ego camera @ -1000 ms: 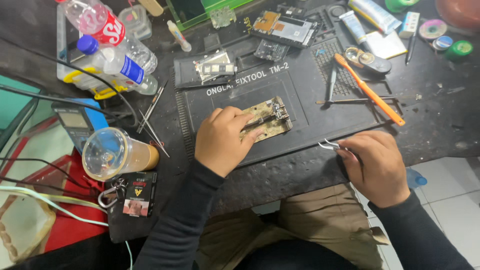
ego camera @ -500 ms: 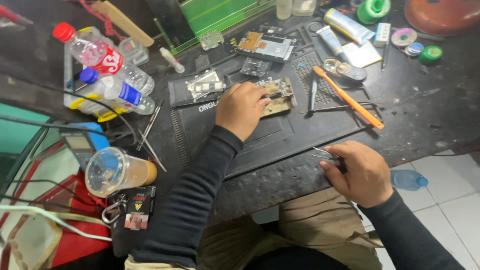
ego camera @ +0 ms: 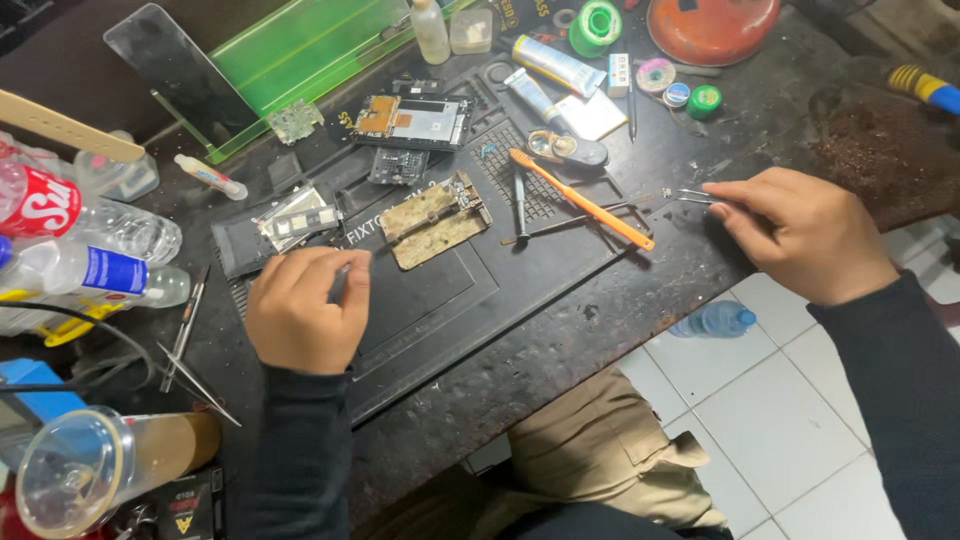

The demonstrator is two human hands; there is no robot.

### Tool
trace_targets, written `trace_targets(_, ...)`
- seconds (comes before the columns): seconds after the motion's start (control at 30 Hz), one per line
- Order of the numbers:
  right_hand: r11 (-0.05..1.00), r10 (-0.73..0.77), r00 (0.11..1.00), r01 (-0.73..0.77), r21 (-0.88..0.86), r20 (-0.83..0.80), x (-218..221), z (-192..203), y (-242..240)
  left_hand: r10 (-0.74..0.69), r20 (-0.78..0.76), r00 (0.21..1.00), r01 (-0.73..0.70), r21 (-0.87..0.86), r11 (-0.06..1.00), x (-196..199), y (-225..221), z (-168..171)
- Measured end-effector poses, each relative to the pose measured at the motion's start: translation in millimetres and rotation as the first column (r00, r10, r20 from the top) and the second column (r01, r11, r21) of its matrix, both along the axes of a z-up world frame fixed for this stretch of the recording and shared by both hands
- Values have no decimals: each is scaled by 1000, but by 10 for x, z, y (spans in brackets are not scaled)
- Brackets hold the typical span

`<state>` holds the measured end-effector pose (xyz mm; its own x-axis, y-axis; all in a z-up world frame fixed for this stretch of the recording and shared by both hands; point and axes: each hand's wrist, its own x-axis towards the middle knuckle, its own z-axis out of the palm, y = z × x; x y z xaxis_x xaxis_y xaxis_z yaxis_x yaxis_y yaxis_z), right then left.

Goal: The person solders a small circuit board, cleans the component with a brush, and then uses a magnifying glass to look at the work.

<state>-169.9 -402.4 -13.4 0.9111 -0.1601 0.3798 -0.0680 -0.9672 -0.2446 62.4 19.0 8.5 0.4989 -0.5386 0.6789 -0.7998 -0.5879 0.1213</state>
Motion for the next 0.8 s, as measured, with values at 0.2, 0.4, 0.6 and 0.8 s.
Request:
trace_targets(0.2,999,43,995,-40,35,-86,78,-37,-143,47,-91,995,-55,-82,995,139,108,-106)
trace_targets(0.4,995,67,988,-55,86,-139,185,37,-199,47,-109,993,-53,-47,998,102,96,-98)
trace_targets(0.6,992,83,986,-68,104,-145,197,54,-209,26,-112,993,-34,-65,997,111,115,-65)
trace_targets(0.8,992,104,984,-93,80,-144,213,56,-227,30,-138,990,-41,-79,996,127,126,-83)
